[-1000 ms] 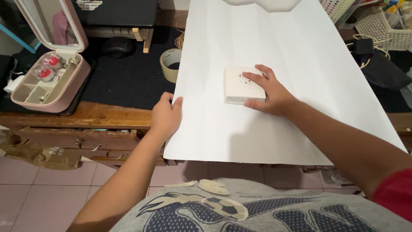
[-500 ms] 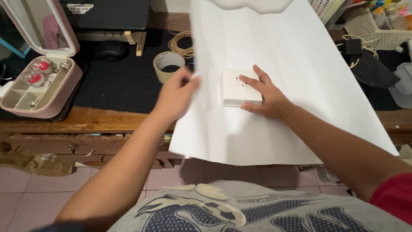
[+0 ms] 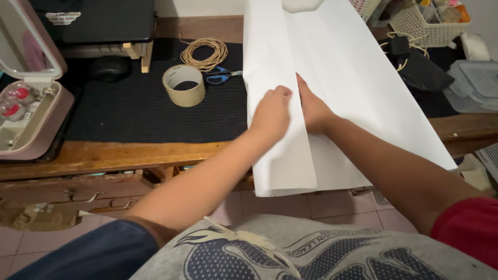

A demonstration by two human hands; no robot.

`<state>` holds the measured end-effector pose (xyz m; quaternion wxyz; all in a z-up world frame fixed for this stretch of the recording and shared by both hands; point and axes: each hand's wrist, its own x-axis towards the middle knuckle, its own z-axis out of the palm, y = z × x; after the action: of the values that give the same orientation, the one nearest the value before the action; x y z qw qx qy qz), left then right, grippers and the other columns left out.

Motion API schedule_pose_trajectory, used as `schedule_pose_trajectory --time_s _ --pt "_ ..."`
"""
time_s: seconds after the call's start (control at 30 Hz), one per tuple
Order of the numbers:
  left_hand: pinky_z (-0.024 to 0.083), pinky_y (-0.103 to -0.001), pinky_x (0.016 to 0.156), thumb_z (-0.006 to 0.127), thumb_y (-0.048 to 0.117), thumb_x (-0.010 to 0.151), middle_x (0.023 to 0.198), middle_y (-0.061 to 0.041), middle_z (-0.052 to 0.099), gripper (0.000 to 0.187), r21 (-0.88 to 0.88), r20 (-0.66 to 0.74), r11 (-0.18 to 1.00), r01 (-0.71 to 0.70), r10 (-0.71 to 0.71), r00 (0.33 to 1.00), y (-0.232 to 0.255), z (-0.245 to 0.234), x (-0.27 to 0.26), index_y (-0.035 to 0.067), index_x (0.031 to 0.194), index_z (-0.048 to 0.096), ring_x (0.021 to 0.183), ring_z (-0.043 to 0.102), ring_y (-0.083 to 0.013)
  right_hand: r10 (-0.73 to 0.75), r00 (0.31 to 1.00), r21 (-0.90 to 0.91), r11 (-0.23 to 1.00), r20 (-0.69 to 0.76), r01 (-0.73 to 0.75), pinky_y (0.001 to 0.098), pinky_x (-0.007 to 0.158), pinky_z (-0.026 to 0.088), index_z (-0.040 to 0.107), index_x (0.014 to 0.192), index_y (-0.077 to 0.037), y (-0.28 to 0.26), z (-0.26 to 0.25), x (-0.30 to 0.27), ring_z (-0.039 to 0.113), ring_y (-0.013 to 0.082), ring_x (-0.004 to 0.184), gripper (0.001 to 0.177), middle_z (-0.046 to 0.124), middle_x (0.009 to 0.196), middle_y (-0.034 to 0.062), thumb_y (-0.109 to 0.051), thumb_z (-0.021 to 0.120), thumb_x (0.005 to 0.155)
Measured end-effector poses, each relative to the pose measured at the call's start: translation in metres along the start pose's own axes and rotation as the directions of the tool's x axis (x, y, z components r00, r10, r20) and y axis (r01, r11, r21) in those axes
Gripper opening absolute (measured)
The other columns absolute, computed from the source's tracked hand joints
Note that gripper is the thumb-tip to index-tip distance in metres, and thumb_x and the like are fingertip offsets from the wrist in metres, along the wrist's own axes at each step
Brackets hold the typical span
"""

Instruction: The person places a small white box on a sheet of white paper, folds the paper around the box, and uses scissors to trim the excess paper. They then fold the paper edges to enclose the box, creating a wrapped package.

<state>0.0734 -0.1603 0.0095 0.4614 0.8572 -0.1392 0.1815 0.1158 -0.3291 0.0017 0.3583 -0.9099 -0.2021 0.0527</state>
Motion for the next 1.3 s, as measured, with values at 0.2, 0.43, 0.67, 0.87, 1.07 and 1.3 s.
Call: schedule_pose_trajectory --time_s 0.2,0.43,0.67,0.87,1.07,1.3 --pt "0.018 -0.067 0.114 0.062 0.035 0.093 0.154 -0.020 0.041 0.059 0.416 0.112 0.909 0.009 -0.062 0.992 -0.028 -0.024 -0.012 0.007 0.144 0.049 0.146 0.030 -0.0450 -0.173 0.985 0.126 0.977 -0.011 0.173 0.0389 0.116 0.038 0.019 0.163 -0.006 -0.032 -0.005 -0.008 0.048 0.0294 0.145 0.113 0.046 0.160 0.0165 -0.041 0.082 0.076" --pt "0.000 -0.064 0.121 0.042 0.050 0.102 0.169 -0.020 0.006 0.080 0.507 0.312 0.862 0.004 -0.188 0.931 -0.023 -0.026 -0.014 0.001 0.159 0.016 0.156 -0.003 -0.0395 -0.065 0.996 0.122 0.991 0.061 0.058 0.0387 0.114 0.039 0.021 0.163 -0.011 -0.032 -0.008 -0.008 0.047 0.0264 0.144 0.113 0.044 0.160 0.0112 -0.037 0.081 0.071" --pt "0.001 -0.060 0.123 0.041 0.051 0.102 0.169 -0.022 0.007 0.082 0.532 0.319 0.847 0.011 -0.213 0.923 -0.021 -0.017 -0.006 0.000 0.160 0.014 0.156 -0.003 -0.0389 -0.304 0.907 0.746 0.665 0.291 -0.016 0.0375 0.108 0.041 0.035 0.159 -0.005 -0.001 -0.033 0.019 0.046 0.0236 0.136 0.100 0.046 0.155 0.0106 -0.022 0.078 0.070" --pt "0.002 -0.059 0.123 0.039 0.050 0.102 0.168 -0.022 0.007 0.081 0.562 0.303 0.827 0.021 -0.229 0.925 -0.022 -0.009 -0.008 0.000 0.160 0.014 0.156 -0.003 -0.0396 0.377 0.924 0.543 0.790 -0.062 -0.286 0.0339 0.081 0.049 0.067 0.104 -0.010 0.002 -0.038 0.070 0.059 0.0157 0.087 0.044 0.063 0.101 0.0027 -0.053 0.060 0.097" --pt "0.006 -0.056 0.123 0.036 0.051 0.102 0.170 -0.019 0.003 0.081 0.559 0.273 0.828 0.042 -0.232 0.934 -0.028 -0.005 -0.010 0.002 0.161 0.011 0.157 -0.002 -0.0354 0.337 0.936 0.310 0.905 -0.104 -0.292 0.0445 0.056 0.034 0.054 0.077 -0.008 0.027 -0.028 0.137 0.039 0.0217 0.060 0.050 0.048 0.069 0.0057 -0.049 0.068 0.101" --pt "0.009 -0.056 0.121 0.034 0.050 0.101 0.170 -0.014 0.002 0.080 0.535 0.285 0.834 0.134 -0.327 0.901 -0.015 -0.003 -0.004 0.003 0.160 0.008 0.157 -0.002 -0.0293 0.407 0.901 0.036 0.913 -0.150 -0.407 0.0439 0.061 0.050 0.067 0.080 -0.002 0.072 0.003 0.149 0.061 0.0270 0.060 0.049 0.065 0.069 0.0127 -0.047 0.062 0.100"
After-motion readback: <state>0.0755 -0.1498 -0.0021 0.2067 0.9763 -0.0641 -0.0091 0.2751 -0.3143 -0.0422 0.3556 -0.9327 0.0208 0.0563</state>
